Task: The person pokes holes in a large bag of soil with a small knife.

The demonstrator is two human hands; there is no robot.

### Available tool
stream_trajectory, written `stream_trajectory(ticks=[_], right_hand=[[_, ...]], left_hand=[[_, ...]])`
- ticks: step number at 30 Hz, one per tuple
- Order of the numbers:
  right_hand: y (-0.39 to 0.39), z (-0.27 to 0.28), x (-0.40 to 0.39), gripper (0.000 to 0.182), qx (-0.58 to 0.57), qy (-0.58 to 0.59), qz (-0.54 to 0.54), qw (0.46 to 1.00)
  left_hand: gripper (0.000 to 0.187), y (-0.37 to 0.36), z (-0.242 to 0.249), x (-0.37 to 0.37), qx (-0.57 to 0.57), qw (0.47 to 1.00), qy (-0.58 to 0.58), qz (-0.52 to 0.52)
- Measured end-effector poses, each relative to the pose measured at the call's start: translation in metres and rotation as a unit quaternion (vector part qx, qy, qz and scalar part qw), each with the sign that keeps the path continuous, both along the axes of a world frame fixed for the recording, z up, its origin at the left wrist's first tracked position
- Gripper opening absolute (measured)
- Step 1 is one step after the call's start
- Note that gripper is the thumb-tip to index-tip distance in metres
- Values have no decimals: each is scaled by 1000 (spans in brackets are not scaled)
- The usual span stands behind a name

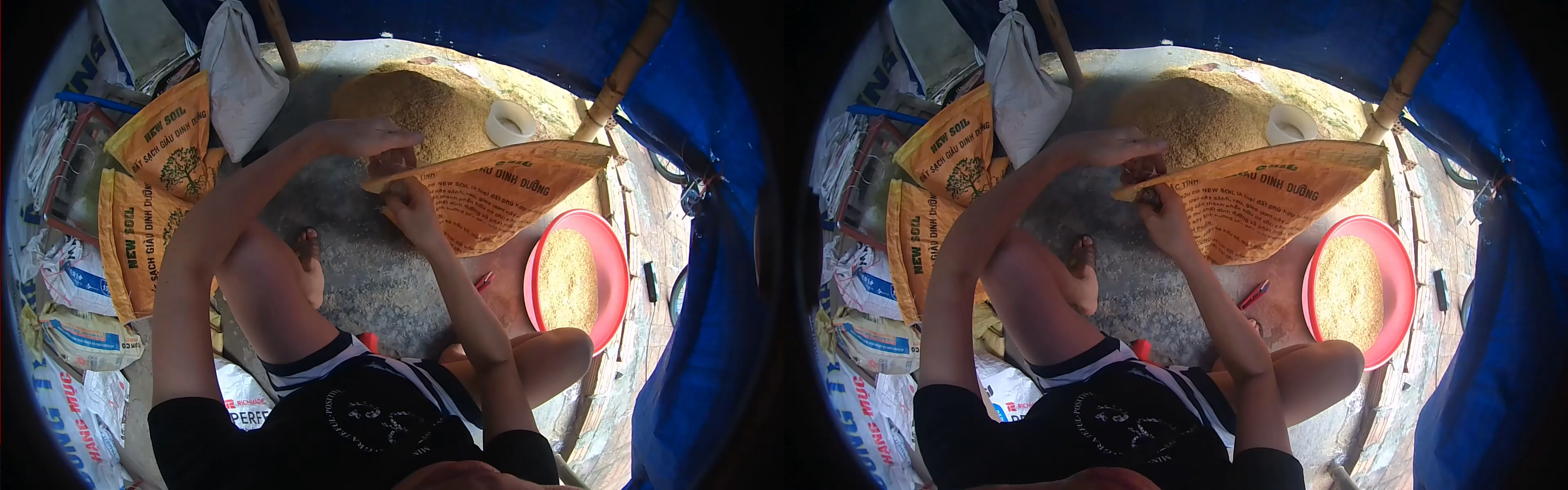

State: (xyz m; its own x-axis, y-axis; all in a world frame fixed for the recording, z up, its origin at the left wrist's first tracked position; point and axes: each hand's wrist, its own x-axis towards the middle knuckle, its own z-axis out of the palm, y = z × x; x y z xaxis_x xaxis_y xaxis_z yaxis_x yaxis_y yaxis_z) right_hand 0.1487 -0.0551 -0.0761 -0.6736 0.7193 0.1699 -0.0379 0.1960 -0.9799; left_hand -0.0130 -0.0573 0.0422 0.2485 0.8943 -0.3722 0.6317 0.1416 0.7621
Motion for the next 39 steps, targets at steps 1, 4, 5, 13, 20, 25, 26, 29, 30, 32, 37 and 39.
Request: stream_trajectory(ticks=[1, 4, 5, 13, 20, 25, 26, 29, 30, 32, 37, 39], right_hand=[[-1, 2, 1, 19, -25, -3, 9, 1000], [-2, 3, 2, 18, -34, -5, 15, 999], [-2, 2, 1, 18, -34, -5, 15, 999], [-7, 12, -1, 17, -135, 8, 54, 989], [-12, 16, -1, 25, -203, 53, 63, 976], [-13, 19, -2, 27, -211, 43, 60, 975], [-13, 19, -1, 27, -211, 43, 60, 975], [-14, 22, -1, 22, -220, 23, 50, 974], [-13, 23, -1, 23, -224, 19, 53, 973], [-13, 24, 0, 23, -227, 15, 56, 972], [-15, 29, 0, 32, -251, 37, 21, 967], [-15, 32, 2, 32, -251, 43, 18, 967]], left_hand=[[53, 1, -3, -2, 2, 1000, -15, -7], [40, 2, -5, -12, 25, 999, -26, -35], [32, 2, -4, -16, 48, 997, -21, -57], [25, -6, 12, -35, 84, 996, 18, -6], [26, -15, 22, -42, 116, 990, 77, 21], [24, -17, 19, -40, 174, 980, 99, 9], [23, -16, 18, -40, 199, 973, 118, -5], [21, -13, 15, -36, 280, 950, 134, -33], [21, -13, 16, -33, 280, 950, 133, -33], [21, -11, 17, -27, 279, 947, 161, -10], [22, -7, 20, -20, 306, 938, 163, -4], [22, -5, 22, -18, 315, 932, 180, -5]])
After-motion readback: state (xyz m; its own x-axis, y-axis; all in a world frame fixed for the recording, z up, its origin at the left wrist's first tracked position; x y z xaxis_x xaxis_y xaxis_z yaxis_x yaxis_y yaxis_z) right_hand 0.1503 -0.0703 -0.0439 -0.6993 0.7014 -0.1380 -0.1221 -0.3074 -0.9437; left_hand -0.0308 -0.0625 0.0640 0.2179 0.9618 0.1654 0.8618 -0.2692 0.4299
